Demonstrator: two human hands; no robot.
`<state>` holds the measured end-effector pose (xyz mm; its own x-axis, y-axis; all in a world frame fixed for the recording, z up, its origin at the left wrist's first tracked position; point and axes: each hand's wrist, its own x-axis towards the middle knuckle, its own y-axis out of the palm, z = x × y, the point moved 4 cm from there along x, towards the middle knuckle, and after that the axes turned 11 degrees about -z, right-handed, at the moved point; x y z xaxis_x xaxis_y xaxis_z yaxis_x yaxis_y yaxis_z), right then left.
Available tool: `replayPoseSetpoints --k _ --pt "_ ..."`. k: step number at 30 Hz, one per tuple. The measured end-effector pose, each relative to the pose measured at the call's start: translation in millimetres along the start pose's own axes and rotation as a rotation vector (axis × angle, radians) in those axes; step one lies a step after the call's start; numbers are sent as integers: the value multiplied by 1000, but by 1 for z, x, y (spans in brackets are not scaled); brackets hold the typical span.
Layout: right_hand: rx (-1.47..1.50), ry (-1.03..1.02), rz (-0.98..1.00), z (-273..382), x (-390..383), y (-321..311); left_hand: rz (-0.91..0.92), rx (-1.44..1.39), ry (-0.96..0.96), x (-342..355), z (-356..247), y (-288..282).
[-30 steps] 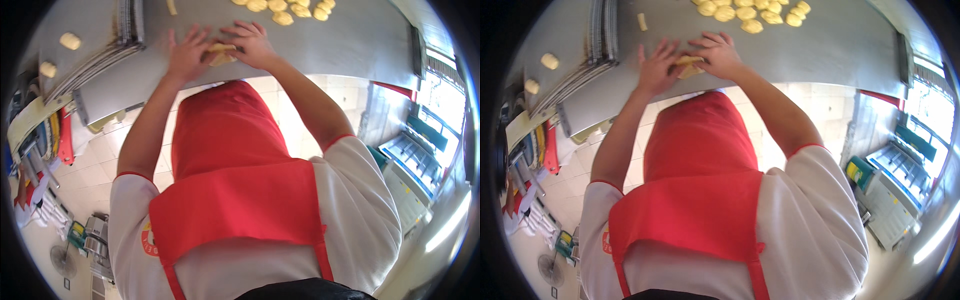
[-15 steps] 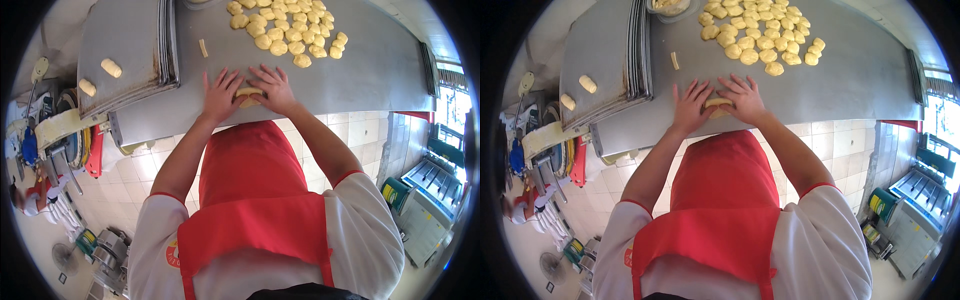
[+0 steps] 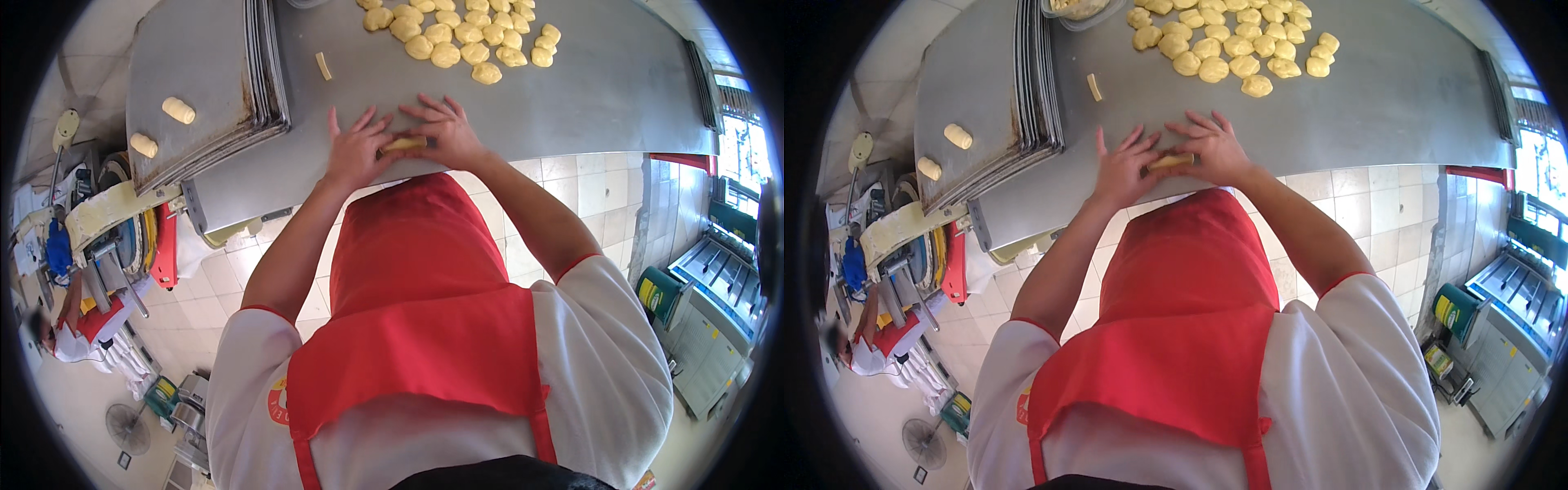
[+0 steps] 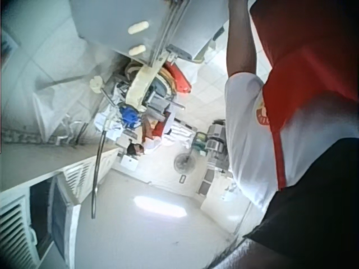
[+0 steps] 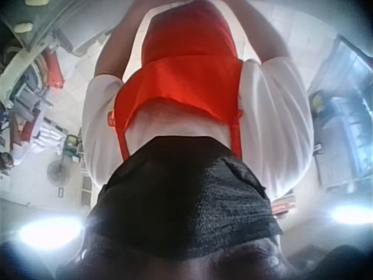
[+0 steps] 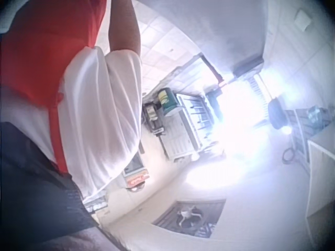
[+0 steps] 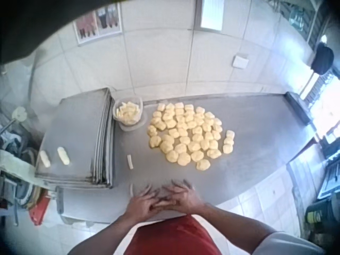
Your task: The person cleans baking pans using cloths and then prepares dough by flattening it, adding cheese, and rolling it into cylinders before placing the rolls on a metal tray.
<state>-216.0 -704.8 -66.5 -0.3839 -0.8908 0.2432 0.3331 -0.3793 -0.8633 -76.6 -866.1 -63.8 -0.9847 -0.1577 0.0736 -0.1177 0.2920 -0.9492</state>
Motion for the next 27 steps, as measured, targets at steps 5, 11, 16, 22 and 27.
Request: replayPoseSetpoints --k 5,11,16,22,27 --pt "-109 -75 -49 -3 2 9 -297 18 -34 -3 5 16" --pt "-27 -29 117 4 -1 -4 34 -16 -9 2 -6 -2" --pt "-149 -124 -20 0 -3 15 -272 29 -66 -16 0 21" --pt "-54 -13 34 -3 3 10 -160 22 -64 -16 -7 14" --pt "-128 -66 92 1 -6 12 -296 91 -108 -20 -5 18"
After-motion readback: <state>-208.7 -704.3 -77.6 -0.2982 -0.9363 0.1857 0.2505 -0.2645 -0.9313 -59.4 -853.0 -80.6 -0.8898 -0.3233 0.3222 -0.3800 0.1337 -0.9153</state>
